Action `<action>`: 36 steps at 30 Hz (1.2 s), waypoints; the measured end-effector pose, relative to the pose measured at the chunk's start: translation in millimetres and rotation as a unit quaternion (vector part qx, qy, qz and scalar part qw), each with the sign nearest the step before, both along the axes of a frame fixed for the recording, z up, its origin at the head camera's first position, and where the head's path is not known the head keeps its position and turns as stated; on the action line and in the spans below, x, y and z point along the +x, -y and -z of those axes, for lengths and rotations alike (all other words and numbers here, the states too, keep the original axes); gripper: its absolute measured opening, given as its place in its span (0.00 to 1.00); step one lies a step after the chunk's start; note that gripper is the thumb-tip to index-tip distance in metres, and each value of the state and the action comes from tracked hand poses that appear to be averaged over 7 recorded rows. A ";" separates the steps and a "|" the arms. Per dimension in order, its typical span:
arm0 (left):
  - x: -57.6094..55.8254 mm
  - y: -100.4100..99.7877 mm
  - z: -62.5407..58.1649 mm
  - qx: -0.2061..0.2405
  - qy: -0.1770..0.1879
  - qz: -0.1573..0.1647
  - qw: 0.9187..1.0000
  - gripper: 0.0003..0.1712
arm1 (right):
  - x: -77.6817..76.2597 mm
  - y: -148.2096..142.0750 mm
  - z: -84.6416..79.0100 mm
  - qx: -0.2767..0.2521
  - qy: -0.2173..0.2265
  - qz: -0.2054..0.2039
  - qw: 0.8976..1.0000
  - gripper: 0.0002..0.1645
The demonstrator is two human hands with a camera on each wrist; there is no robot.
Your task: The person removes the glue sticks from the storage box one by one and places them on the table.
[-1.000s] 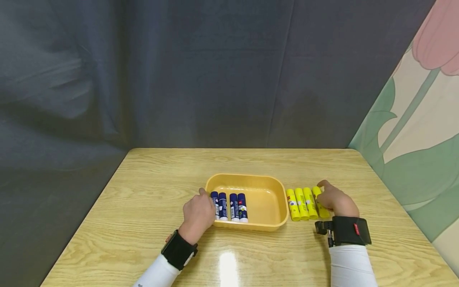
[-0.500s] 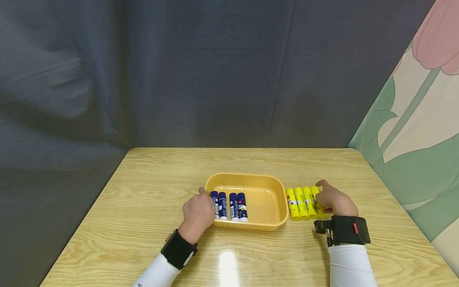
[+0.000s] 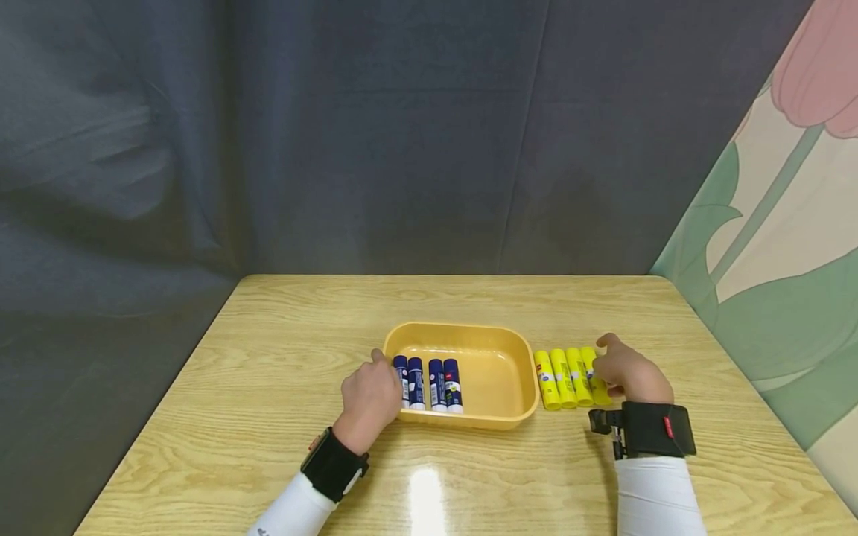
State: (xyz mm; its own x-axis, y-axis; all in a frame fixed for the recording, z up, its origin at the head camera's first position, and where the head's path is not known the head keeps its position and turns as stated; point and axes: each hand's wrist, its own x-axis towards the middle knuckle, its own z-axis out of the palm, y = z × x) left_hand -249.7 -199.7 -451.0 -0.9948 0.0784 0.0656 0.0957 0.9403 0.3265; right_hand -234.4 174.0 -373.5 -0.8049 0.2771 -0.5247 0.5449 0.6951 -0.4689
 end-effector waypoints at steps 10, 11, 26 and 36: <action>-1.4 0.2 -1.1 0.003 0.008 -0.003 1.000 0.29 | 1.5 5.0 -3.9 0.011 0.002 -0.012 1.000 0.34; -1.4 0.2 -1.0 0.007 0.007 -0.003 1.000 0.29 | 1.4 5.2 -4.0 0.010 0.001 -0.012 1.000 0.34; -2.4 -0.1 0.3 0.001 0.009 -0.001 1.000 0.29 | 3.1 5.0 -7.0 0.004 0.001 -0.005 1.000 0.35; -2.9 0.5 0.6 0.004 0.008 -0.001 1.000 0.29 | 1.1 1.8 -4.8 0.004 0.004 -0.012 1.000 0.35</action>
